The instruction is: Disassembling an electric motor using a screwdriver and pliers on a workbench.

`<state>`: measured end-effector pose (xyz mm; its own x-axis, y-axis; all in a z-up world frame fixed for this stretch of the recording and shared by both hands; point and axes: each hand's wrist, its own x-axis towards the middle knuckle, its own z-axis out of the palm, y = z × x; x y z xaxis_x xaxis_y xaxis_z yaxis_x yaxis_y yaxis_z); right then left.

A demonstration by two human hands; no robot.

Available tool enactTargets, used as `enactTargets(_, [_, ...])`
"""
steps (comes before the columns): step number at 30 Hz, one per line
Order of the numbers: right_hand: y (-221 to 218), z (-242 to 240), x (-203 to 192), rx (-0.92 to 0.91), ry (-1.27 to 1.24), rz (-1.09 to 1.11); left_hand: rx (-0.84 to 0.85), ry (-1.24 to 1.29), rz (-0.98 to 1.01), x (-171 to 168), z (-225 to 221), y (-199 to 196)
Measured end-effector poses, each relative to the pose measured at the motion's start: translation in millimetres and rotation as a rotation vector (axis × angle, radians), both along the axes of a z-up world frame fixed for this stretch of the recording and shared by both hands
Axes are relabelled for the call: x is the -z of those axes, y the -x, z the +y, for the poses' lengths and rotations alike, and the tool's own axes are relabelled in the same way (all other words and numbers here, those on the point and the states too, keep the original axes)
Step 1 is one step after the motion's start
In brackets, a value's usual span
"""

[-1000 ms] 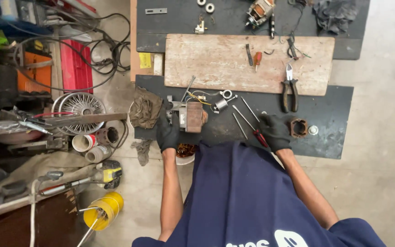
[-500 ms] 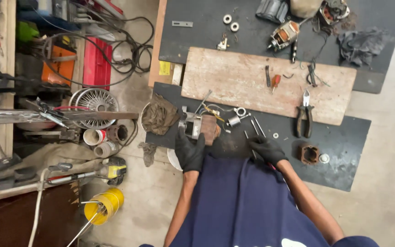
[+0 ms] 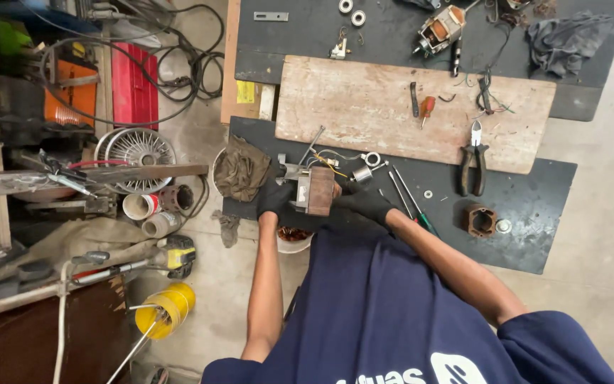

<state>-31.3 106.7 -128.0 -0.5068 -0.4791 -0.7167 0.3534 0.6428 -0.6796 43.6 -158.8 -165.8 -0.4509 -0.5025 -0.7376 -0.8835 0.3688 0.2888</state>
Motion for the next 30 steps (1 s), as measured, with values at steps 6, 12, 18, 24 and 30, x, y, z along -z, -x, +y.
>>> enactTargets(6, [-12.1, 4.7, 19.6, 0.467, 0.212, -0.508, -0.026, 0.15, 0.1, -91.8, 53.5, 24.9])
enactTargets(12, [-9.7, 35.3, -69.5, 0.852, 0.348, -0.696, -0.128, 0.208, 0.123, -121.0, 102.0, 21.2])
enactTargets(18, [-13.2, 36.1, -106.9, 0.484, 0.335, -0.261, -0.326, -0.095, 0.365, -109.4, 116.0, -14.6])
enactTargets(24, [-26.9, 60.1, -135.5, 0.4, 0.252, 0.124, 0.684, 0.146, 0.856, -16.5, 118.6, -52.2])
enactTargets(30, [-48.7, 80.8, -64.8, -0.008, 0.009, 0.99, 0.026, -0.313, 0.743, -74.8, 147.5, -29.8])
